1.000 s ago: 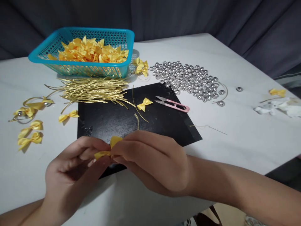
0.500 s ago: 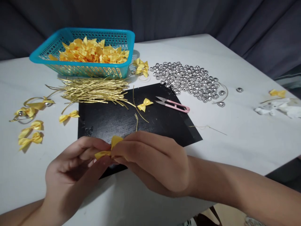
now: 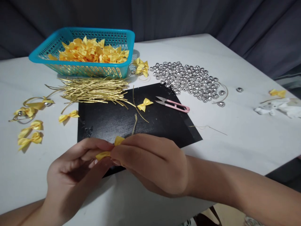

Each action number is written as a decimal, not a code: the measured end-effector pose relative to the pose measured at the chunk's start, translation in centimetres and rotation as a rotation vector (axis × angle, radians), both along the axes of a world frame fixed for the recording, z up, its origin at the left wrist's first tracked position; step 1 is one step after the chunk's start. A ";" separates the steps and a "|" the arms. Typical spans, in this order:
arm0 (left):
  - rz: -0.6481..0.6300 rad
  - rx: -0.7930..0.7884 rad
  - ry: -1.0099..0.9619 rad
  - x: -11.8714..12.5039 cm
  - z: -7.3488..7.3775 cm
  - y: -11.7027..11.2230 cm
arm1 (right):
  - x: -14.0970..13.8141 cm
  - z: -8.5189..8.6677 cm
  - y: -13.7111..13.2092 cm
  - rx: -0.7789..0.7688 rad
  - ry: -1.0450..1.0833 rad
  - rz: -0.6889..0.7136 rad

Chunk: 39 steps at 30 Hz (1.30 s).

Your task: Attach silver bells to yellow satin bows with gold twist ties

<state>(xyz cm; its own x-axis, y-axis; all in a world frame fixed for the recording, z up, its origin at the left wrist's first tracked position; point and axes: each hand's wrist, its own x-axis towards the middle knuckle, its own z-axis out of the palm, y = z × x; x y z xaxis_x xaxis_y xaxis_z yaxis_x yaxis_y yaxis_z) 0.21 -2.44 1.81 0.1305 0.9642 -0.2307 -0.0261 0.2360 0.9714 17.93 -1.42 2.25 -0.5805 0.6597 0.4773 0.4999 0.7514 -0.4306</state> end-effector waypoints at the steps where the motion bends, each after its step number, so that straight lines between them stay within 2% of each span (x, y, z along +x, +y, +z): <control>1: -0.004 0.003 0.005 0.0 0.0 0.0 | 0.0 0.1 0.0 0.004 0.030 0.011; 8: -0.109 0.120 -0.031 -0.6 -0.8 0.3 | -0.2 0.1 0.2 -0.023 0.106 0.041; 15: -0.086 0.080 -0.103 -0.4 -1.0 0.2 | -0.4 0.3 0.7 -0.162 0.184 0.059; 21: -0.046 0.112 -0.085 -0.4 -1.0 0.2 | -0.3 0.6 0.5 -0.115 0.172 0.058; 26: -0.071 0.146 -0.044 -0.6 -0.9 0.3 | -0.2 0.5 0.5 -0.157 0.190 0.069; 31: -0.072 0.131 -0.086 -0.5 -0.9 0.4 | -0.1 0.6 0.4 -0.214 0.210 0.094; 39: -0.061 0.101 -0.109 -0.5 -1.0 0.1 | -0.4 0.5 0.8 -0.218 0.253 0.135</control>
<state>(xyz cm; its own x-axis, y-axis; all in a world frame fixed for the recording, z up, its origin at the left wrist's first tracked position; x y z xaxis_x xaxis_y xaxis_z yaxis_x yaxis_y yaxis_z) -0.28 -2.32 0.85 0.2087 0.9712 -0.1147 -0.1209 0.1420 0.9825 17.55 -0.66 2.76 -0.5511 0.6873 0.4731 0.2596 0.6801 -0.6856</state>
